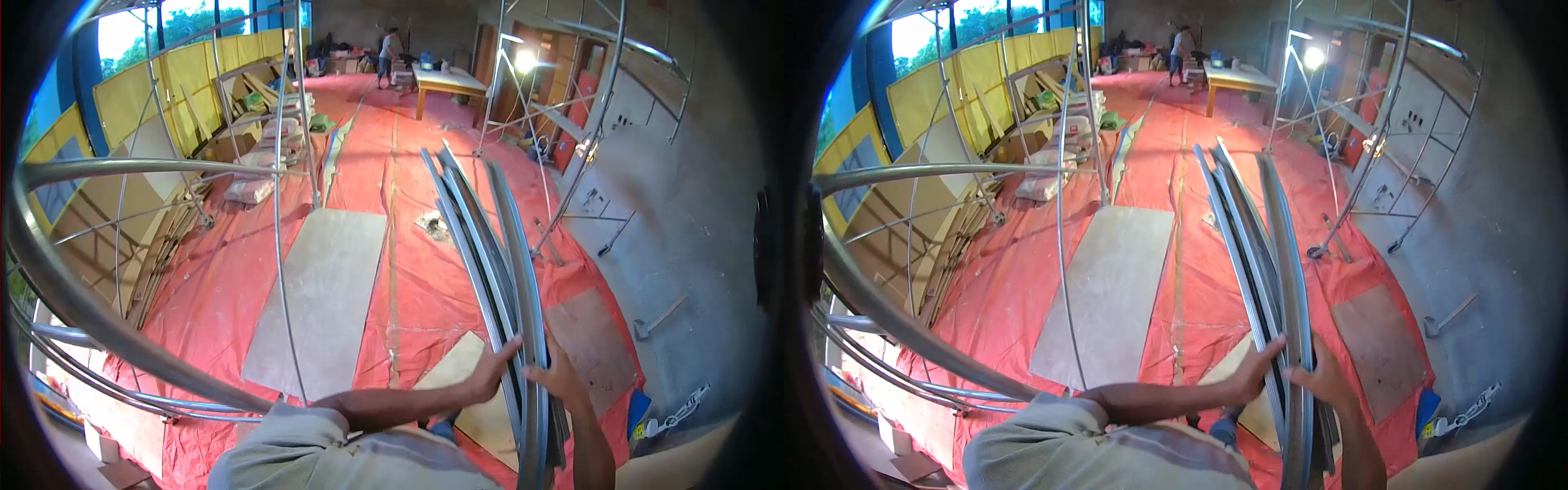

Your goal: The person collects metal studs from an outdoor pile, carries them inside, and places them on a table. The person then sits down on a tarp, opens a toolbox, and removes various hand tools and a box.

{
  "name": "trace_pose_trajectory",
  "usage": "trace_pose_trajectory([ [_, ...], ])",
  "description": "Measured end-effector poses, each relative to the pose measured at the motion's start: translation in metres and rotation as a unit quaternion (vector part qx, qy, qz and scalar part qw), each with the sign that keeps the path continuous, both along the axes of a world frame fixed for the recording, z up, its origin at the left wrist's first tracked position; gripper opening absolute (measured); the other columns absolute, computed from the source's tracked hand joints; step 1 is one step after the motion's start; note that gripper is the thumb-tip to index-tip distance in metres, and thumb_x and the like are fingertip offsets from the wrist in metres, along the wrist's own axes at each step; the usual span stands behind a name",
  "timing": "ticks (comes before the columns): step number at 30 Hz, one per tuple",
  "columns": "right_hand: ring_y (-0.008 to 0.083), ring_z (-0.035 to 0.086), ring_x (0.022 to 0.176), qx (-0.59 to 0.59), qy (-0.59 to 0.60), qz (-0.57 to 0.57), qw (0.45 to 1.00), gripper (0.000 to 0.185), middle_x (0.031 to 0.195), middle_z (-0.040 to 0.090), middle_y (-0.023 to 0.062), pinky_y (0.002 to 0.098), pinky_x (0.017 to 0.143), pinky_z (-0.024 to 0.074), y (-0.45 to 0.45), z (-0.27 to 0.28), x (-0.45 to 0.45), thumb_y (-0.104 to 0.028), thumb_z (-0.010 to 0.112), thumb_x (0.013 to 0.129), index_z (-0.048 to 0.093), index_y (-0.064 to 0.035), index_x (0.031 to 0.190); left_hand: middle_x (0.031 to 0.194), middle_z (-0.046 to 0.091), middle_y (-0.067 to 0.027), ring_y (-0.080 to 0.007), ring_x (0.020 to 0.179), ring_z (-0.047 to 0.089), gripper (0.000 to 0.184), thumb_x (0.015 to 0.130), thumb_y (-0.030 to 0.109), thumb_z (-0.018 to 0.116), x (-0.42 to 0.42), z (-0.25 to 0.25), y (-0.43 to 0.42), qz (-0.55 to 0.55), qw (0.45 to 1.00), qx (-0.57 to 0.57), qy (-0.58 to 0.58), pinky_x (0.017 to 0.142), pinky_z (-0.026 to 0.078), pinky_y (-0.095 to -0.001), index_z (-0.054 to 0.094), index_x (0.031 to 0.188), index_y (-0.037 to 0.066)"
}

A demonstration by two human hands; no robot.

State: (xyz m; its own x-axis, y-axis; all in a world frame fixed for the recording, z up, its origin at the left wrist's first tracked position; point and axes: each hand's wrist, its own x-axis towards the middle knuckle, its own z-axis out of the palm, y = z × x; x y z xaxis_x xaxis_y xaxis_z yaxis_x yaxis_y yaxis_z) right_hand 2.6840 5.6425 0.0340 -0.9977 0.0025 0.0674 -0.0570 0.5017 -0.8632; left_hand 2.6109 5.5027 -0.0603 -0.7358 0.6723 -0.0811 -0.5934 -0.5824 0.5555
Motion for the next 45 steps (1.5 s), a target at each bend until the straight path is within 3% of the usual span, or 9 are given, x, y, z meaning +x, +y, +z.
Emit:
trace_pose_trajectory([
  [7, 0.0245, 0.053, 0.126, -0.041, 0.005, 0.173, 0.984, 0.083, 0.135, 0.056, 0.0142, 0.0388, 0.109, 0.0407, 0.100, -0.025, -0.207, -0.027, 0.078, 0.076, 0.043, -0.0009, 0.146, 0.126, 0.064, -0.0092, -0.0231, 0.111, 0.064, 0.058, 0.100, 0.054, 0.053, -0.168, -0.047, 0.087, 0.052, 0.999, -0.006, -0.003, 0.098, 0.052, -0.0403, 0.052, 0.137, 0.009],
  [11, 0.0241, 0.051, 0.128, -0.056, -0.039, 0.258, 0.964, 0.085, 0.136, 0.054, 0.0144, 0.0385, 0.109, 0.0397, 0.114, -0.012, -0.302, -0.025, 0.078, 0.076, 0.040, -0.0006, 0.148, 0.126, 0.063, -0.0108, -0.0271, 0.114, 0.063, 0.062, 0.097, 0.055, 0.057, -0.223, -0.004, 0.090, 0.170, 0.982, -0.074, -0.036, 0.103, 0.050, -0.0465, 0.051, 0.138, 0.010],
  [20, 0.0225, 0.053, 0.122, -0.083, -0.042, 0.377, 0.922, 0.083, 0.128, 0.058, 0.0139, 0.0381, 0.106, 0.0412, 0.119, -0.062, -0.535, -0.035, 0.079, 0.076, 0.045, -0.0003, 0.143, 0.125, 0.062, -0.0074, -0.0234, 0.116, 0.060, 0.060, 0.098, 0.053, 0.058, -0.426, -0.079, 0.082, 0.233, 0.972, -0.042, -0.012, 0.102, 0.048, -0.0430, 0.052, 0.138, 0.009],
  [28, 0.0283, 0.058, 0.115, -0.017, -0.004, 0.308, 0.951, 0.086, 0.125, 0.061, 0.0197, 0.0409, 0.102, 0.0442, 0.124, -0.026, -0.713, -0.032, 0.076, 0.071, 0.043, 0.0013, 0.144, 0.126, 0.061, -0.0091, -0.0227, 0.117, 0.059, 0.062, 0.097, 0.051, 0.060, -0.609, -0.026, 0.101, 0.221, 0.973, 0.003, -0.066, 0.105, 0.045, -0.0422, 0.047, 0.140, 0.008],
  [39, 0.0272, 0.058, 0.117, -0.023, -0.034, 0.288, 0.957, 0.089, 0.125, 0.061, 0.0201, 0.0400, 0.102, 0.0445, 0.157, -0.065, -0.917, -0.037, 0.077, 0.072, 0.043, 0.0009, 0.145, 0.120, 0.061, -0.0100, -0.0216, 0.112, 0.061, 0.052, 0.100, 0.044, 0.058, -0.823, -0.061, 0.129, 0.201, 0.977, 0.025, -0.065, 0.097, 0.051, -0.0385, 0.048, 0.136, 0.008],
  [41, 0.0265, 0.058, 0.117, -0.083, -0.058, 0.303, 0.947, 0.090, 0.124, 0.062, 0.0186, 0.0405, 0.101, 0.0443, 0.170, -0.075, -0.974, -0.042, 0.078, 0.072, 0.044, 0.0000, 0.144, 0.121, 0.061, -0.0089, -0.0209, 0.112, 0.061, 0.050, 0.101, 0.043, 0.057, -0.876, -0.078, 0.132, 0.163, 0.986, -0.013, -0.044, 0.095, 0.052, -0.0397, 0.048, 0.136, 0.009],
  [42, 0.0264, 0.053, 0.122, -0.062, -0.064, 0.313, 0.946, 0.093, 0.130, 0.057, 0.0166, 0.0409, 0.105, 0.0410, 0.177, -0.086, -1.003, -0.046, 0.078, 0.075, 0.042, 0.0003, 0.146, 0.121, 0.061, -0.0080, -0.0208, 0.112, 0.061, 0.050, 0.100, 0.044, 0.057, -0.887, -0.068, 0.128, 0.223, 0.946, -0.174, 0.160, 0.093, 0.053, -0.0403, 0.048, 0.136, 0.010],
  [44, 0.0263, 0.048, 0.128, -0.035, -0.042, 0.345, 0.937, 0.096, 0.137, 0.052, 0.0146, 0.0413, 0.110, 0.0371, 0.181, -0.095, -1.058, -0.048, 0.079, 0.077, 0.038, 0.0004, 0.149, 0.121, 0.061, -0.0066, -0.0207, 0.111, 0.062, 0.051, 0.099, 0.045, 0.060, -0.922, -0.044, 0.134, 0.260, 0.927, -0.221, 0.158, 0.089, 0.055, -0.0413, 0.048, 0.136, 0.012],
  [45, 0.0264, 0.047, 0.129, -0.030, -0.024, 0.357, 0.933, 0.096, 0.139, 0.051, 0.0146, 0.0413, 0.110, 0.0366, 0.179, -0.101, -1.086, -0.046, 0.080, 0.077, 0.037, 0.0002, 0.150, 0.120, 0.062, -0.0062, -0.0207, 0.110, 0.063, 0.052, 0.097, 0.045, 0.062, -0.953, -0.046, 0.141, 0.248, 0.966, -0.066, -0.023, 0.087, 0.056, -0.0416, 0.048, 0.136, 0.012],
])
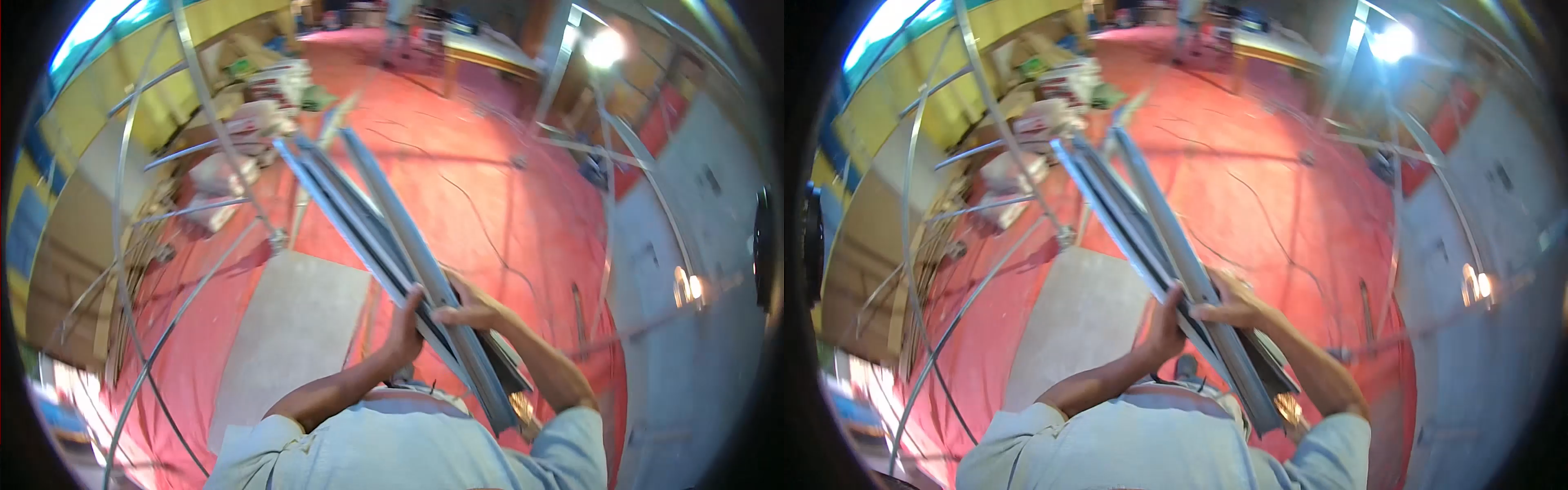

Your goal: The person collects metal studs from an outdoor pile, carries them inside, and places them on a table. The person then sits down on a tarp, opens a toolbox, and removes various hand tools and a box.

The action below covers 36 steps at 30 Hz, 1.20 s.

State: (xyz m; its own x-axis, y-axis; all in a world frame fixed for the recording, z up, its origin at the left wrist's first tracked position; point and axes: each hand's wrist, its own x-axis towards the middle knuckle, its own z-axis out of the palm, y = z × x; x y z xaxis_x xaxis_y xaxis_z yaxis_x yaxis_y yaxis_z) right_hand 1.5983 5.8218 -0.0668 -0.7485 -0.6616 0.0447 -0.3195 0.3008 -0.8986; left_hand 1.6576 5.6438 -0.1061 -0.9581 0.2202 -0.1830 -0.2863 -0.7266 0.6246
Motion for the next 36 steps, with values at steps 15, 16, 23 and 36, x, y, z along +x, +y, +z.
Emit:
trace_pose_trajectory([
  [15, 0.0237, 0.054, 0.121, -0.008, -0.147, -0.008, 0.989, 0.091, 0.127, 0.056, 0.0133, 0.0390, 0.103, 0.0445, -0.107, 0.035, -0.340, -0.040, 0.082, 0.073, 0.042, 0.0011, 0.144, 0.118, 0.063, -0.0061, -0.0212, 0.109, 0.064, 0.058, 0.093, 0.049, 0.068, -0.344, 0.002, -0.088, 0.042, 0.996, 0.063, -0.041, 0.094, 0.054, -0.0410, 0.051, 0.134, 0.011],
  [16, 0.0234, 0.054, 0.121, 0.000, -0.114, -0.001, 0.993, 0.092, 0.128, 0.056, 0.0135, 0.0388, 0.103, 0.0447, -0.118, 0.033, -0.371, -0.039, 0.082, 0.073, 0.041, 0.0013, 0.144, 0.119, 0.063, -0.0064, -0.0204, 0.110, 0.063, 0.058, 0.094, 0.048, 0.067, -0.372, 0.001, -0.096, 0.072, 0.994, 0.047, -0.066, 0.094, 0.053, -0.0404, 0.050, 0.136, 0.011],
  [23, 0.0234, 0.051, 0.126, 0.016, -0.105, 0.003, 0.994, 0.093, 0.134, 0.054, 0.0130, 0.0391, 0.109, 0.0401, -0.174, 0.041, -0.535, -0.041, 0.081, 0.074, 0.040, 0.0007, 0.146, 0.120, 0.063, -0.0065, -0.0203, 0.112, 0.062, 0.061, 0.091, 0.045, 0.072, -0.539, -0.004, -0.147, 0.078, 0.991, 0.078, -0.076, 0.092, 0.054, -0.0401, 0.049, 0.136, 0.011],
  [36, 0.0224, 0.051, 0.126, -0.061, -0.033, 0.126, 0.990, 0.093, 0.137, 0.055, 0.0147, 0.0397, 0.107, 0.0415, -0.244, 0.038, -0.935, -0.039, 0.081, 0.076, 0.039, -0.0011, 0.150, 0.123, 0.064, -0.0081, -0.0249, 0.113, 0.063, 0.065, 0.092, 0.056, 0.064, -0.916, -0.001, -0.216, 0.123, 0.992, 0.028, -0.008, 0.099, 0.051, -0.0447, 0.052, 0.136, 0.009],
])
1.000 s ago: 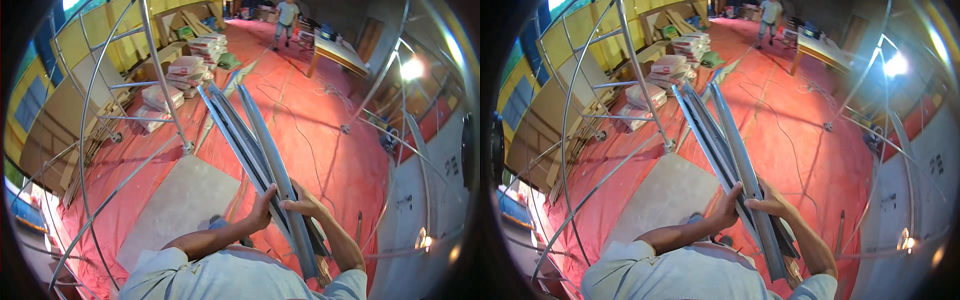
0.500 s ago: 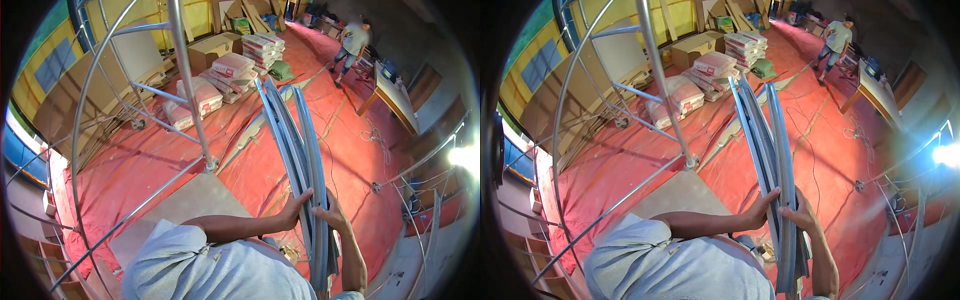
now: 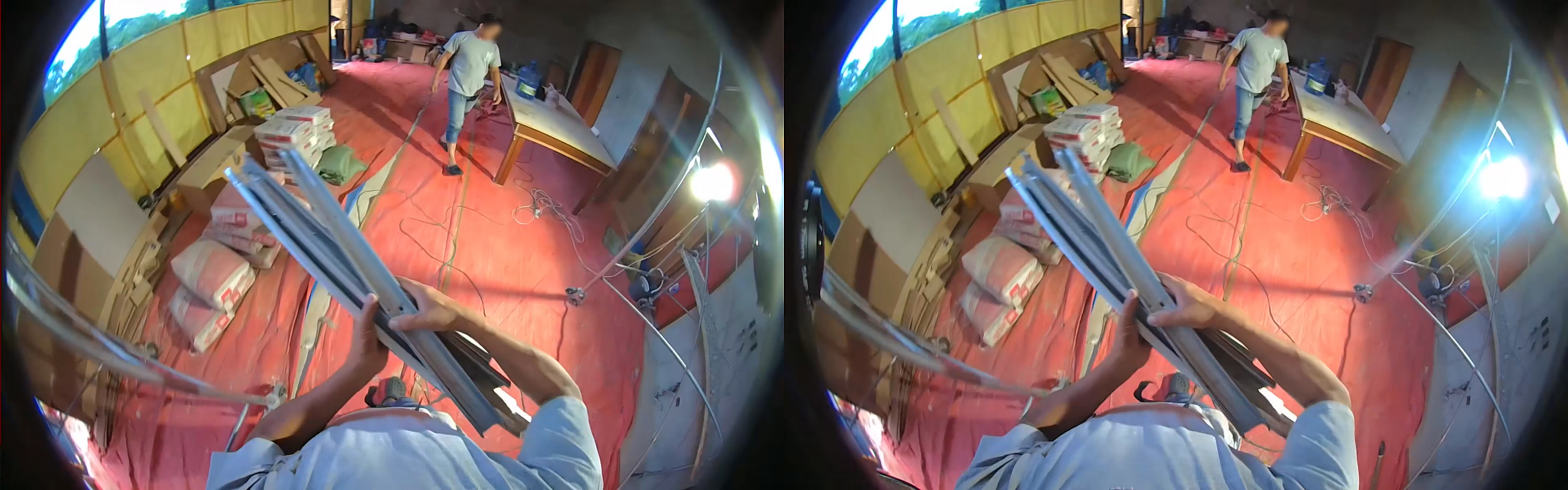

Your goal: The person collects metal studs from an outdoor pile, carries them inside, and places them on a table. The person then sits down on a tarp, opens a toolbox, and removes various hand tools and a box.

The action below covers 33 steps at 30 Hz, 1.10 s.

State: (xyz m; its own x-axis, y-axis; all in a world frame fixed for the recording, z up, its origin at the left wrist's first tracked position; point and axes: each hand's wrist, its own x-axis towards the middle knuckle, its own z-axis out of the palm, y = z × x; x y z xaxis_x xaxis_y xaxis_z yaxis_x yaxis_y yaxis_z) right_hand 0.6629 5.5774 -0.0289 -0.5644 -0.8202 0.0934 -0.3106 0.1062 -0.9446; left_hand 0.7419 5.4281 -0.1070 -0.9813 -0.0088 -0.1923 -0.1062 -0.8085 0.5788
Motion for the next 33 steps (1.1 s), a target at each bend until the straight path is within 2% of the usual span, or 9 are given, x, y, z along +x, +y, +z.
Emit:
trace_pose_trajectory([
  [3, 0.0232, 0.054, 0.124, 0.067, -0.033, 0.032, 0.997, 0.092, 0.134, 0.057, 0.0157, 0.0402, 0.106, 0.0429, -0.016, 0.028, -0.103, -0.038, 0.080, 0.076, 0.039, -0.0012, 0.150, 0.126, 0.062, -0.0080, -0.0246, 0.115, 0.061, 0.065, 0.093, 0.053, 0.065, -0.087, 0.008, -0.015, 0.045, 0.999, 0.009, -0.027, 0.103, 0.048, -0.0422, 0.050, 0.138, 0.009],
  [4, 0.0232, 0.054, 0.124, 0.065, -0.016, 0.019, 0.998, 0.092, 0.134, 0.057, 0.0157, 0.0402, 0.106, 0.0429, -0.031, 0.023, -0.083, -0.038, 0.080, 0.076, 0.039, -0.0012, 0.150, 0.127, 0.062, -0.0086, -0.0244, 0.116, 0.061, 0.065, 0.093, 0.054, 0.064, -0.066, 0.010, -0.025, 0.052, 0.999, 0.007, -0.009, 0.104, 0.047, -0.0415, 0.050, 0.138, 0.009],
  [6, 0.0224, 0.057, 0.120, 0.000, 0.041, 0.056, 0.998, 0.090, 0.131, 0.059, 0.0148, 0.0395, 0.102, 0.0459, -0.039, 0.008, -0.142, -0.038, 0.080, 0.076, 0.040, -0.0015, 0.148, 0.128, 0.061, -0.0100, -0.0243, 0.118, 0.059, 0.067, 0.094, 0.054, 0.062, -0.111, 0.026, -0.034, 0.053, 0.999, -0.006, -0.002, 0.104, 0.046, -0.0415, 0.049, 0.139, 0.007],
  [14, 0.0258, 0.057, 0.118, -0.055, -0.011, 0.057, 0.997, 0.086, 0.127, 0.059, 0.0179, 0.0402, 0.102, 0.0469, -0.092, 0.007, -0.348, -0.027, 0.081, 0.074, 0.041, 0.0039, 0.144, 0.133, 0.056, -0.0125, -0.0253, 0.124, 0.055, 0.067, 0.100, 0.053, 0.054, -0.329, 0.014, -0.092, 0.055, 0.975, -0.173, 0.125, 0.107, 0.043, -0.0401, 0.044, 0.144, 0.004],
  [16, 0.0264, 0.057, 0.118, 0.007, 0.075, 0.029, 0.997, 0.084, 0.127, 0.059, 0.0185, 0.0394, 0.103, 0.0453, -0.092, 0.016, -0.404, -0.029, 0.080, 0.074, 0.043, 0.0039, 0.142, 0.130, 0.058, -0.0111, -0.0242, 0.123, 0.055, 0.065, 0.100, 0.052, 0.055, -0.390, 0.029, -0.090, 0.047, 0.996, -0.038, 0.072, 0.107, 0.043, -0.0396, 0.045, 0.143, 0.005],
  [19, 0.0265, 0.056, 0.119, -0.010, 0.068, -0.009, 0.998, 0.084, 0.128, 0.059, 0.0185, 0.0387, 0.104, 0.0435, -0.078, 0.031, -0.468, -0.033, 0.079, 0.074, 0.044, 0.0041, 0.141, 0.127, 0.059, -0.0094, -0.0228, 0.121, 0.056, 0.065, 0.098, 0.053, 0.057, -0.471, 0.025, -0.087, 0.010, 1.000, -0.001, 0.019, 0.105, 0.043, -0.0394, 0.046, 0.142, 0.006],
  [22, 0.0279, 0.055, 0.121, -0.017, 0.013, -0.020, 1.000, 0.087, 0.129, 0.058, 0.0191, 0.0384, 0.105, 0.0426, -0.067, 0.033, -0.529, -0.037, 0.078, 0.074, 0.044, 0.0045, 0.142, 0.125, 0.061, -0.0076, -0.0220, 0.119, 0.057, 0.064, 0.097, 0.053, 0.059, -0.539, 0.030, -0.078, -0.035, 0.999, 0.002, 0.032, 0.105, 0.043, -0.0401, 0.049, 0.140, 0.006],
  [27, 0.0313, 0.054, 0.126, 0.037, 0.092, -0.084, 0.991, 0.087, 0.133, 0.056, 0.0226, 0.0410, 0.108, 0.0413, -0.047, 0.027, -0.653, -0.036, 0.078, 0.074, 0.043, 0.0047, 0.143, 0.126, 0.061, -0.0083, -0.0223, 0.116, 0.059, 0.061, 0.097, 0.052, 0.060, -0.675, 0.025, -0.060, -0.038, 0.999, 0.021, 0.020, 0.104, 0.045, -0.0411, 0.051, 0.138, 0.007],
  [33, 0.0345, 0.055, 0.126, 0.079, 0.087, -0.100, 0.988, 0.089, 0.136, 0.055, 0.0242, 0.0430, 0.108, 0.0425, -0.016, 0.009, -0.824, -0.035, 0.079, 0.075, 0.041, 0.0037, 0.146, 0.127, 0.061, -0.0096, -0.0232, 0.120, 0.058, 0.060, 0.099, 0.050, 0.057, -0.843, 0.018, -0.034, -0.064, 0.995, 0.002, 0.077, 0.105, 0.045, -0.0404, 0.049, 0.139, 0.005],
])
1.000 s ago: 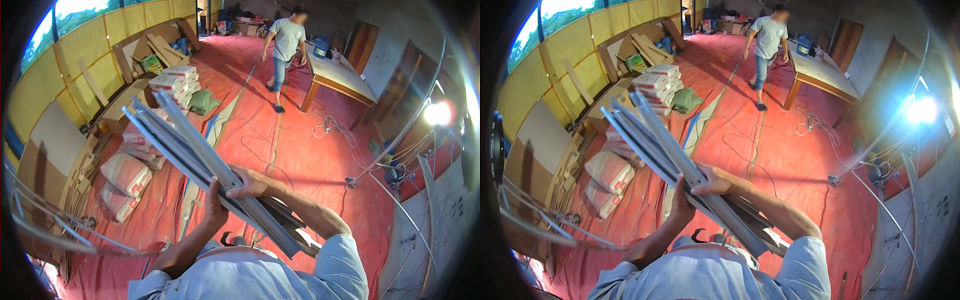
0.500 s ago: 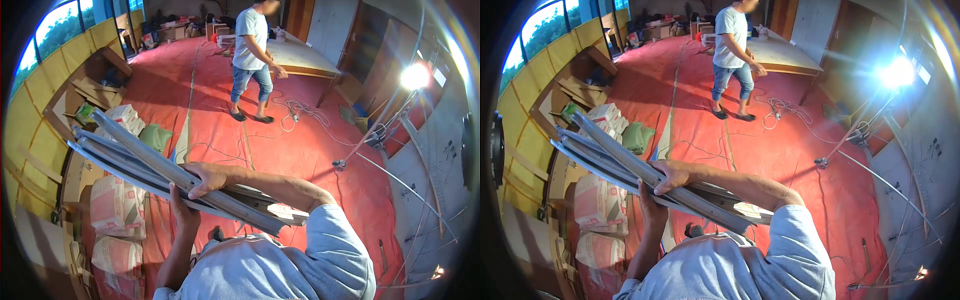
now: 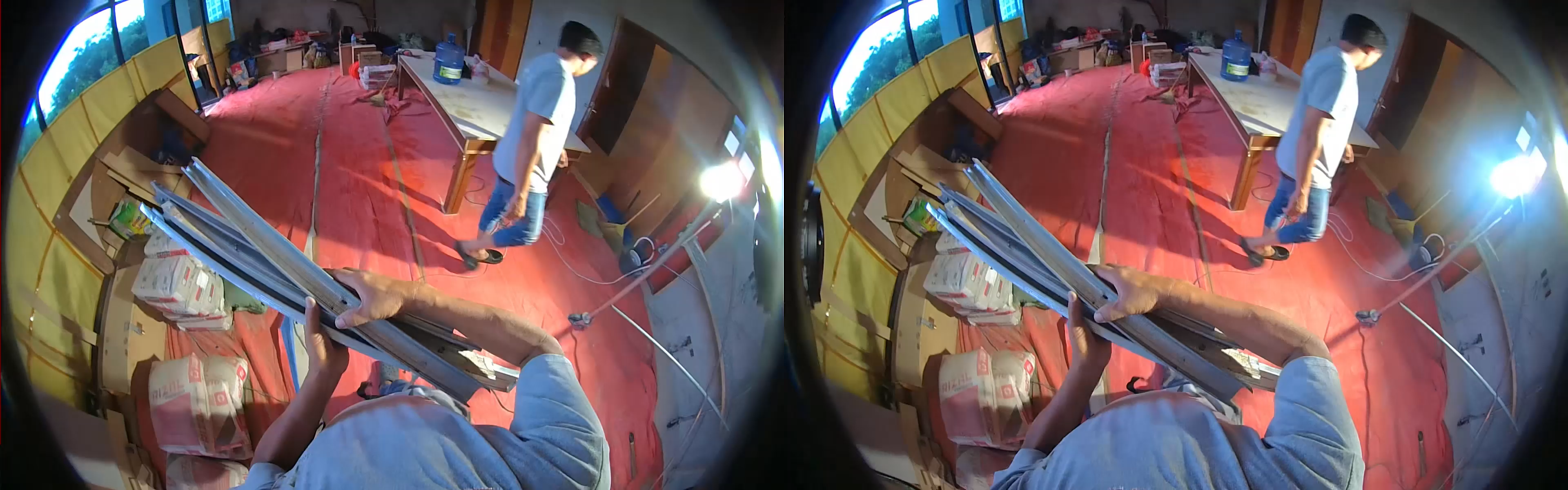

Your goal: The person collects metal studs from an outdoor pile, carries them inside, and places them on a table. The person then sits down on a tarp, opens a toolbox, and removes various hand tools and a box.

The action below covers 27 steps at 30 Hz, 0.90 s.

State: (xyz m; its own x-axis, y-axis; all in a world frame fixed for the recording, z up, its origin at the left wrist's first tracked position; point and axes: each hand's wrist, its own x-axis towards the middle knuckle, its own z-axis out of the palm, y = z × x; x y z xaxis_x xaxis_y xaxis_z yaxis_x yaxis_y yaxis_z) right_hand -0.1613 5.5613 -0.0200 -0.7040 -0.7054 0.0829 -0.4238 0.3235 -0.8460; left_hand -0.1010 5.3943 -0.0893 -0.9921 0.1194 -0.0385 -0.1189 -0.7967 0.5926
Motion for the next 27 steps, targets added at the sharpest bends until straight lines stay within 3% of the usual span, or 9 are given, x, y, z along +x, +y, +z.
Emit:
trace_pose_trajectory([
  [3, 0.0346, 0.055, 0.126, -0.017, -0.004, 0.011, 1.000, 0.088, 0.136, 0.055, 0.0241, 0.0434, 0.108, 0.0426, 0.009, 0.016, -0.073, -0.034, 0.079, 0.076, 0.040, 0.0032, 0.146, 0.130, 0.059, -0.0098, -0.0231, 0.122, 0.057, 0.060, 0.101, 0.050, 0.054, -0.072, 0.002, 0.009, 0.008, 0.999, 0.027, -0.039, 0.107, 0.044, -0.0403, 0.048, 0.139, 0.005],
  [10, 0.0353, 0.054, 0.127, 0.011, -0.019, 0.007, 1.000, 0.089, 0.135, 0.056, 0.0250, 0.0442, 0.107, 0.0431, 0.029, 0.030, -0.230, -0.033, 0.078, 0.075, 0.040, 0.0032, 0.146, 0.134, 0.055, -0.0106, -0.0228, 0.126, 0.054, 0.064, 0.101, 0.051, 0.053, -0.230, 0.023, 0.027, -0.011, 1.000, 0.024, -0.004, 0.109, 0.041, -0.0412, 0.044, 0.144, 0.005],
  [12, 0.0354, 0.056, 0.125, -0.003, 0.063, -0.012, 0.998, 0.086, 0.133, 0.057, 0.0247, 0.0440, 0.107, 0.0437, 0.036, 0.021, -0.287, -0.033, 0.078, 0.075, 0.042, 0.0037, 0.143, 0.136, 0.056, -0.0087, -0.0235, 0.125, 0.054, 0.063, 0.099, 0.049, 0.059, -0.288, 0.027, 0.032, -0.056, 0.996, 0.064, -0.025, 0.110, 0.042, -0.0423, 0.045, 0.143, 0.007],
  [15, 0.0359, 0.056, 0.124, -0.008, 0.063, -0.043, 0.997, 0.086, 0.130, 0.058, 0.0248, 0.0439, 0.106, 0.0442, 0.048, 0.033, -0.354, -0.033, 0.078, 0.075, 0.042, 0.0037, 0.143, 0.135, 0.056, -0.0096, -0.0238, 0.126, 0.054, 0.063, 0.099, 0.048, 0.059, -0.388, 0.006, 0.039, -0.063, 0.996, 0.055, 0.022, 0.110, 0.042, -0.0422, 0.045, 0.143, 0.006],
  [17, 0.0357, 0.055, 0.125, -0.005, 0.078, -0.083, 0.993, 0.089, 0.130, 0.057, 0.0247, 0.0440, 0.106, 0.0442, 0.054, 0.039, -0.402, -0.034, 0.078, 0.075, 0.039, 0.0032, 0.146, 0.134, 0.057, -0.0101, -0.0240, 0.126, 0.054, 0.063, 0.100, 0.048, 0.058, -0.452, 0.019, 0.045, -0.090, 0.995, 0.041, 0.028, 0.110, 0.042, -0.0421, 0.045, 0.143, 0.005],
  [20, 0.0368, 0.053, 0.128, -0.025, 0.128, -0.135, 0.982, 0.093, 0.134, 0.055, 0.0252, 0.0440, 0.108, 0.0428, 0.078, 0.051, -0.470, -0.035, 0.081, 0.071, 0.040, 0.0041, 0.145, 0.131, 0.058, -0.0112, -0.0243, 0.122, 0.057, 0.066, 0.099, 0.050, 0.058, -0.542, 0.032, 0.068, -0.129, 0.987, 0.005, 0.095, 0.107, 0.043, -0.0419, 0.045, 0.143, 0.002],
  [22, 0.0360, 0.051, 0.130, -0.029, 0.206, -0.175, 0.962, 0.094, 0.134, 0.053, 0.0250, 0.0438, 0.109, 0.0410, 0.092, 0.049, -0.516, -0.034, 0.079, 0.074, 0.035, 0.0020, 0.150, 0.130, 0.058, -0.0112, -0.0240, 0.120, 0.057, 0.064, 0.099, 0.047, 0.059, -0.601, 0.036, 0.080, -0.152, 0.986, -0.011, 0.071, 0.105, 0.045, -0.0417, 0.045, 0.142, 0.002],
  [26, 0.0323, 0.047, 0.135, -0.103, 0.179, -0.239, 0.949, 0.096, 0.142, 0.049, 0.0230, 0.0418, 0.112, 0.0374, 0.133, 0.054, -0.596, -0.031, 0.079, 0.075, 0.033, 0.0019, 0.152, 0.127, 0.060, -0.0101, -0.0227, 0.114, 0.060, 0.059, 0.097, 0.039, 0.065, -0.734, 0.051, 0.131, -0.166, 0.976, -0.083, 0.109, 0.097, 0.050, -0.0404, 0.047, 0.139, 0.002],
  [27, 0.0310, 0.046, 0.136, -0.122, 0.177, -0.260, 0.941, 0.095, 0.143, 0.049, 0.0217, 0.0412, 0.113, 0.0367, 0.137, 0.053, -0.601, -0.030, 0.079, 0.076, 0.032, 0.0018, 0.152, 0.122, 0.061, -0.0085, -0.0219, 0.110, 0.061, 0.059, 0.093, 0.036, 0.070, -0.741, 0.062, 0.137, -0.183, 0.975, -0.101, 0.075, 0.092, 0.053, -0.0392, 0.049, 0.138, 0.003],
])
